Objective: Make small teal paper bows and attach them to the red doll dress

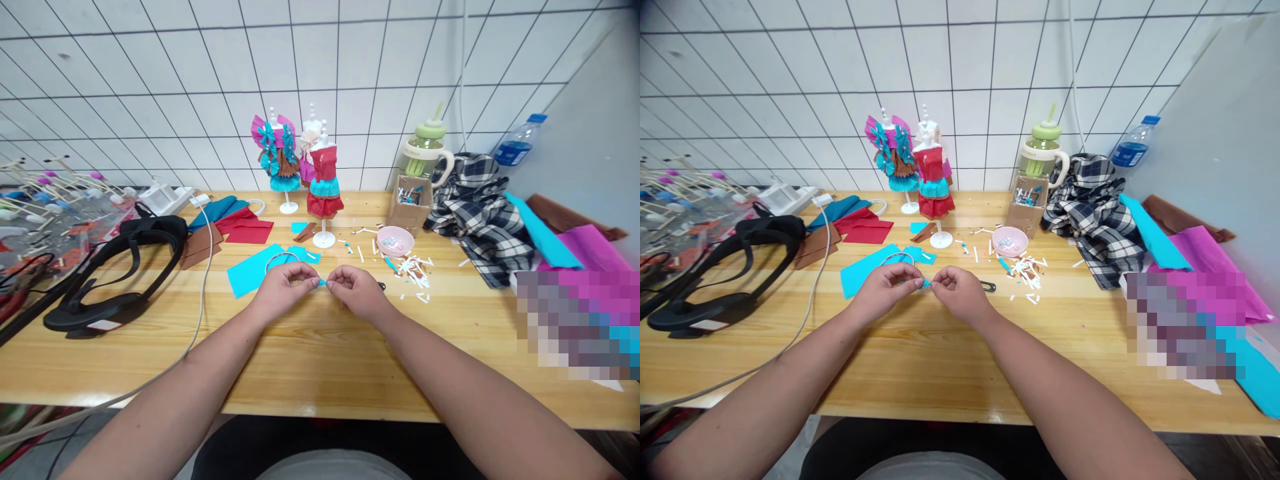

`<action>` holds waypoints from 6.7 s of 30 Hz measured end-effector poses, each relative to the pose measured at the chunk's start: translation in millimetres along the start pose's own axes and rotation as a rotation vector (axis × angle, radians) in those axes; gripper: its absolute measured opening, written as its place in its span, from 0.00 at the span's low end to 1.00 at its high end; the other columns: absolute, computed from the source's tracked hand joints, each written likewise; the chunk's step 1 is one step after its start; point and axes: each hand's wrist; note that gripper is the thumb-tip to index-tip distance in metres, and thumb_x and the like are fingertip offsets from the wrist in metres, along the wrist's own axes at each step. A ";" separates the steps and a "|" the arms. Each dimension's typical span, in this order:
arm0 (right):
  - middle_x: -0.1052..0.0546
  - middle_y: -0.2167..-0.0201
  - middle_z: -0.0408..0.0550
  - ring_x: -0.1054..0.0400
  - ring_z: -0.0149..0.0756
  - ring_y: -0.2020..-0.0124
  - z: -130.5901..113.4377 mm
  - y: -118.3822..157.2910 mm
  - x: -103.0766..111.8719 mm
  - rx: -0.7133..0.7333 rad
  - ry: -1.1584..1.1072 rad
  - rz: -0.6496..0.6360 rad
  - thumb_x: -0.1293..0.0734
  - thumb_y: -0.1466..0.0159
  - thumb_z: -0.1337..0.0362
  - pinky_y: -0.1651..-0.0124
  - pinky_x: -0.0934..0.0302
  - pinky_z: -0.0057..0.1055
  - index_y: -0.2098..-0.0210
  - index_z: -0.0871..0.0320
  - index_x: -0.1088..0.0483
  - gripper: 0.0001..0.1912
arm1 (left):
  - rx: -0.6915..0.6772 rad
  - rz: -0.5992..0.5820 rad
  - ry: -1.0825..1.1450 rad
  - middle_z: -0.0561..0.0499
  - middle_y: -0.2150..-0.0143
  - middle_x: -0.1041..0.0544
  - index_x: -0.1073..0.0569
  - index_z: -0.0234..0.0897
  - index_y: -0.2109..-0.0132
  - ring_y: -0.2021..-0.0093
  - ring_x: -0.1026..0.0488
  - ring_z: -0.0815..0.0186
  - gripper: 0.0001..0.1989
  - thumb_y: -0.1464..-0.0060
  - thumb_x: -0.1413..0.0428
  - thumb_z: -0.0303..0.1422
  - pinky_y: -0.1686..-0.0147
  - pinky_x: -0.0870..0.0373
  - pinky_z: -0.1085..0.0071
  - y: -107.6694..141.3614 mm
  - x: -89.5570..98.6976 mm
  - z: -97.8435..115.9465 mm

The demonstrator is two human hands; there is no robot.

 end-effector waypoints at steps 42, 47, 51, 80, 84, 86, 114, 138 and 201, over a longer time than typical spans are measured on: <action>0.28 0.77 0.39 0.38 0.26 0.79 -2.5 4.7 1.1 0.138 0.201 0.098 0.34 0.44 0.61 0.75 0.44 0.24 0.70 0.57 0.28 0.06 | -0.036 -0.111 -0.033 0.49 0.64 0.23 0.26 0.35 0.63 0.62 0.26 0.63 0.10 0.47 0.43 0.38 0.58 0.31 0.68 1.6 -1.9 -3.7; 0.27 0.77 0.40 0.37 0.27 0.78 -4.0 6.5 0.1 0.155 0.273 0.114 0.34 0.44 0.62 0.73 0.43 0.24 0.70 0.56 0.28 0.05 | -0.109 -0.076 -0.214 0.51 0.66 0.22 0.25 0.37 0.66 0.63 0.26 0.64 0.07 0.48 0.44 0.36 0.58 0.32 0.68 2.8 0.9 1.3; 0.27 0.76 0.40 0.38 0.26 0.78 -2.5 5.2 -0.4 0.134 0.237 0.093 0.34 0.44 0.60 0.74 0.44 0.24 0.70 0.57 0.28 0.06 | -0.136 -0.029 -0.249 0.52 0.68 0.23 0.26 0.37 0.68 0.65 0.27 0.65 0.06 0.48 0.44 0.35 0.60 0.32 0.69 2.8 0.9 3.0; 0.31 0.80 0.38 0.40 0.26 0.80 -1.3 2.1 -0.7 0.023 0.040 0.034 0.34 0.44 0.59 0.75 0.43 0.25 0.71 0.57 0.31 0.07 | 0.131 -0.124 0.367 0.51 0.67 0.24 0.28 0.36 0.56 0.62 0.26 0.64 0.17 0.49 0.40 0.42 0.59 0.32 0.67 0.0 -0.2 -3.6; 0.32 0.81 0.38 0.40 0.27 0.80 -1.2 2.0 -0.5 0.034 0.071 0.040 0.34 0.44 0.59 0.75 0.44 0.25 0.71 0.57 0.31 0.07 | 0.158 -0.179 0.326 0.48 0.63 0.23 0.27 0.36 0.54 0.59 0.25 0.61 0.21 0.54 0.36 0.41 0.55 0.32 0.65 -0.1 -1.6 -6.3; 0.32 0.81 0.38 0.41 0.26 0.80 -0.8 1.7 -0.7 0.036 0.072 0.039 0.34 0.44 0.59 0.76 0.44 0.25 0.71 0.57 0.31 0.07 | 0.145 -0.120 0.308 0.49 0.64 0.23 0.26 0.35 0.57 0.62 0.25 0.64 0.19 0.56 0.35 0.39 0.56 0.31 0.66 -1.2 -2.7 -7.2; 0.30 0.74 0.39 0.42 0.24 0.81 -2.4 3.1 -2.9 -0.049 -0.071 -0.024 0.34 0.46 0.59 0.78 0.45 0.24 0.66 0.57 0.33 0.10 | 0.040 -0.040 0.170 0.52 0.68 0.24 0.35 0.38 0.48 0.65 0.26 0.67 0.24 0.53 0.38 0.34 0.61 0.31 0.70 2.1 -6.3 0.3; 0.31 0.75 0.41 0.43 0.28 0.77 2.8 -0.9 -2.5 0.054 -0.141 0.140 0.33 0.44 0.55 0.76 0.43 0.26 0.68 0.58 0.30 0.12 | 0.178 -0.010 0.191 0.48 0.63 0.21 0.23 0.35 0.65 0.61 0.26 0.60 0.17 0.54 0.38 0.45 0.59 0.32 0.65 -0.9 -11.4 -5.6; 0.39 0.84 0.35 0.49 0.26 0.82 -0.8 1.5 -4.3 0.013 -0.042 0.092 0.35 0.45 0.60 0.79 0.54 0.25 0.72 0.56 0.34 0.06 | 0.038 -0.063 0.168 0.47 0.61 0.22 0.27 0.36 0.58 0.59 0.25 0.62 0.17 0.54 0.38 0.40 0.56 0.29 0.65 0.5 -10.6 -4.7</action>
Point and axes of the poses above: each hand's wrist, its own y-axis away from the middle knuckle, its own x-axis out of the back of the hand, z = x × y
